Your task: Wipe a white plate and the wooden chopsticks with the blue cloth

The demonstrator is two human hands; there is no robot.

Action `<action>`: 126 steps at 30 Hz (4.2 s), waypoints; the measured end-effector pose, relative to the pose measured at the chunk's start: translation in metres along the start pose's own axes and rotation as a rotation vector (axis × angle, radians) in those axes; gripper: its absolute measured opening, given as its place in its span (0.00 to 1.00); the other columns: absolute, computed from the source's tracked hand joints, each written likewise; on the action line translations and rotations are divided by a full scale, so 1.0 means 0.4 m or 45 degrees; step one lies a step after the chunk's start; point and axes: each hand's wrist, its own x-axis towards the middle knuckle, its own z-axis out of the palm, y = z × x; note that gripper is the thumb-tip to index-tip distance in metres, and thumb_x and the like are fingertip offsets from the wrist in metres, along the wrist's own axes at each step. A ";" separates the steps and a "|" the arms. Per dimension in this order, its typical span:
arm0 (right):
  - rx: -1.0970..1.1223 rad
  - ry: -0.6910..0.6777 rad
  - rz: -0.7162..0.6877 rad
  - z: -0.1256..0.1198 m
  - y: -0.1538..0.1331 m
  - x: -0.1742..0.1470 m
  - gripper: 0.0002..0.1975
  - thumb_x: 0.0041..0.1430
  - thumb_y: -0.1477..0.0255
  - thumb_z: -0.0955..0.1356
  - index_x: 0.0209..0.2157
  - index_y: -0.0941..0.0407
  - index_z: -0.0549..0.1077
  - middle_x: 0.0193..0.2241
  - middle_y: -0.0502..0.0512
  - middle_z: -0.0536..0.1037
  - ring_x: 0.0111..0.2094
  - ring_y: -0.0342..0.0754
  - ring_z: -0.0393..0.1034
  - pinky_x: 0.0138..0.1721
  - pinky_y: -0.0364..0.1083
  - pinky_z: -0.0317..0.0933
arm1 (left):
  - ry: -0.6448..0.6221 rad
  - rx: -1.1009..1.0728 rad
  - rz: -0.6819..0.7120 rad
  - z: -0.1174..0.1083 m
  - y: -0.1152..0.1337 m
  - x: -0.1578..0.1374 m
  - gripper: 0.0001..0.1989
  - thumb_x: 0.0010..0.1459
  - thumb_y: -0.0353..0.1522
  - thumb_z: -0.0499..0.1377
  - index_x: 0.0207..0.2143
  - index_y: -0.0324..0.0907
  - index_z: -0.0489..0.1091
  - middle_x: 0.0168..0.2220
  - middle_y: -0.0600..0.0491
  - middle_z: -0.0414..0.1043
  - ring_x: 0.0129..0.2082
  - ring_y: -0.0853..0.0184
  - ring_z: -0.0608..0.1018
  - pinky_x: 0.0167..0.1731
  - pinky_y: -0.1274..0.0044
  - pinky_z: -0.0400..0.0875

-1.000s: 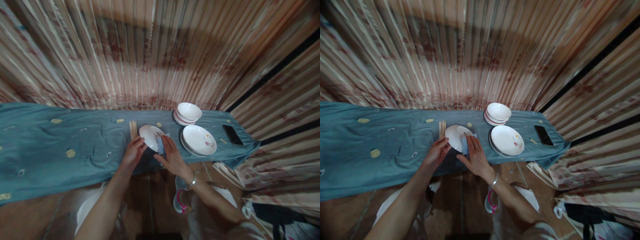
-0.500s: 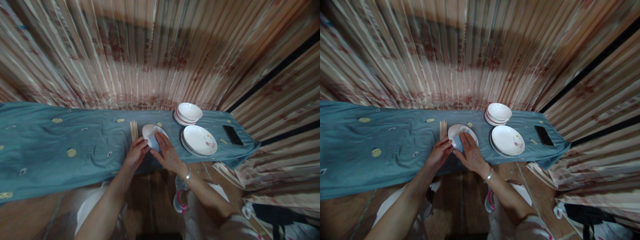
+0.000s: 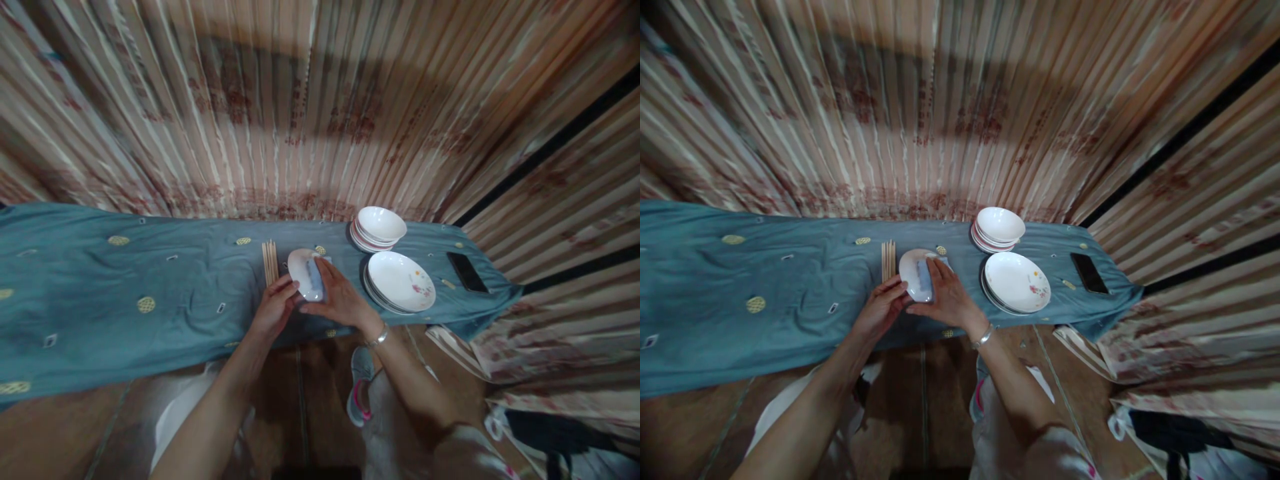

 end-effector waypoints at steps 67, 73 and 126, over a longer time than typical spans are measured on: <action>-0.359 0.110 0.054 0.003 0.060 -0.008 0.24 0.60 0.59 0.63 0.54 0.57 0.64 0.55 0.67 0.64 0.55 0.58 0.58 0.51 0.59 0.58 | 0.267 0.224 -0.091 -0.054 -0.045 -0.013 0.21 0.40 0.28 0.67 0.39 0.42 0.67 0.37 0.52 0.73 0.36 0.63 0.77 0.33 0.68 0.77; -0.415 -0.019 0.158 0.015 0.077 -0.001 0.15 0.61 0.72 0.63 0.48 0.61 0.68 0.43 0.65 0.73 0.42 0.52 0.70 0.40 0.49 0.66 | 0.276 0.207 -0.087 -0.051 -0.043 -0.014 0.19 0.44 0.31 0.65 0.41 0.43 0.67 0.41 0.51 0.72 0.42 0.60 0.75 0.35 0.66 0.76; -0.562 -0.409 0.282 -0.014 0.088 -0.021 0.09 0.55 0.78 0.62 0.33 0.61 0.74 0.35 0.62 0.76 0.39 0.51 0.70 0.40 0.45 0.60 | 0.122 0.465 0.002 -0.054 -0.029 -0.007 0.32 0.44 0.37 0.66 0.52 0.43 0.62 0.35 0.52 0.73 0.35 0.62 0.76 0.31 0.70 0.77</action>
